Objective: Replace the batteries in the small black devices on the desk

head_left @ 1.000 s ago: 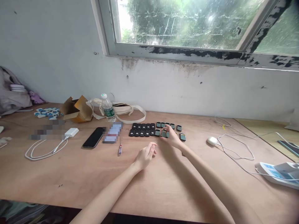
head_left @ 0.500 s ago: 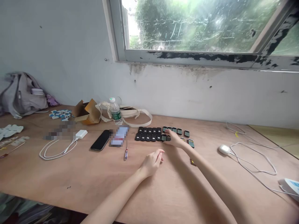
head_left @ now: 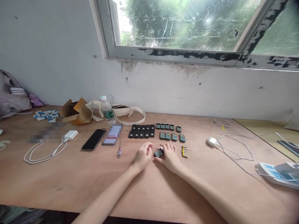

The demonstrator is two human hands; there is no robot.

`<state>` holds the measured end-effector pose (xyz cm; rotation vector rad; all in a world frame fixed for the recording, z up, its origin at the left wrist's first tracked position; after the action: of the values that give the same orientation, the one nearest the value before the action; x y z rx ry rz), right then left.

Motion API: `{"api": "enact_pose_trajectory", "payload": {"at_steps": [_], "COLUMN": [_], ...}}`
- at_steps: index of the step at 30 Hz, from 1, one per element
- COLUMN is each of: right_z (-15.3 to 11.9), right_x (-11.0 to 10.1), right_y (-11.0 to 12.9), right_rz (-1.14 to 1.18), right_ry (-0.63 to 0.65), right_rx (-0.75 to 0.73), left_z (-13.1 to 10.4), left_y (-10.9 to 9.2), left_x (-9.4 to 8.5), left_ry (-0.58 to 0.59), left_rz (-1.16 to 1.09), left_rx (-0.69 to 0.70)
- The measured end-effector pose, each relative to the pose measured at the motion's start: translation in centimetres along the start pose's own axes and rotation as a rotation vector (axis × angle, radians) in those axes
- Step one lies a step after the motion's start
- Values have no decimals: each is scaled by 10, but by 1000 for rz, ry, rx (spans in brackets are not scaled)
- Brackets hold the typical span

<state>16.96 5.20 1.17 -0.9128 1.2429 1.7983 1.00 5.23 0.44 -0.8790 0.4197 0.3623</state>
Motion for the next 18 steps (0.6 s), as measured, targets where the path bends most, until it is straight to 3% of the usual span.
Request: {"api": "enact_pose_trajectory", "payload": {"at_steps": [4, 10, 14, 18], "right_z": [-26, -42, -48, -47], "right_x": [-5, -21, -29, -29], "right_y": [-5, -65, -101, -116], "right_rz": [-21, -172, -167, -97], "right_ry": [-94, -334, -327, -278], "right_rx": [29, 122, 221, 287], "left_z": [-2, -4, -2, -1], "left_y": [-1, -14, -18, -19], "left_x": [6, 8, 3, 3], "left_ry": [110, 323, 376, 371], "left_rz": [-35, -88, -81, -68], "left_rx": [24, 39, 66, 89]}}
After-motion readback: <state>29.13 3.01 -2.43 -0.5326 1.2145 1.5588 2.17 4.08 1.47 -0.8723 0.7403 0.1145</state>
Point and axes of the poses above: each hand's wrist, its own z-axis towards the middle knuckle, its own x-axis out of the palm, y = z × x, the point moved 4 cm from there along z, towards the middle knuckle, and after that the axes turned 13 degrees about x, right-handed, at the moved point
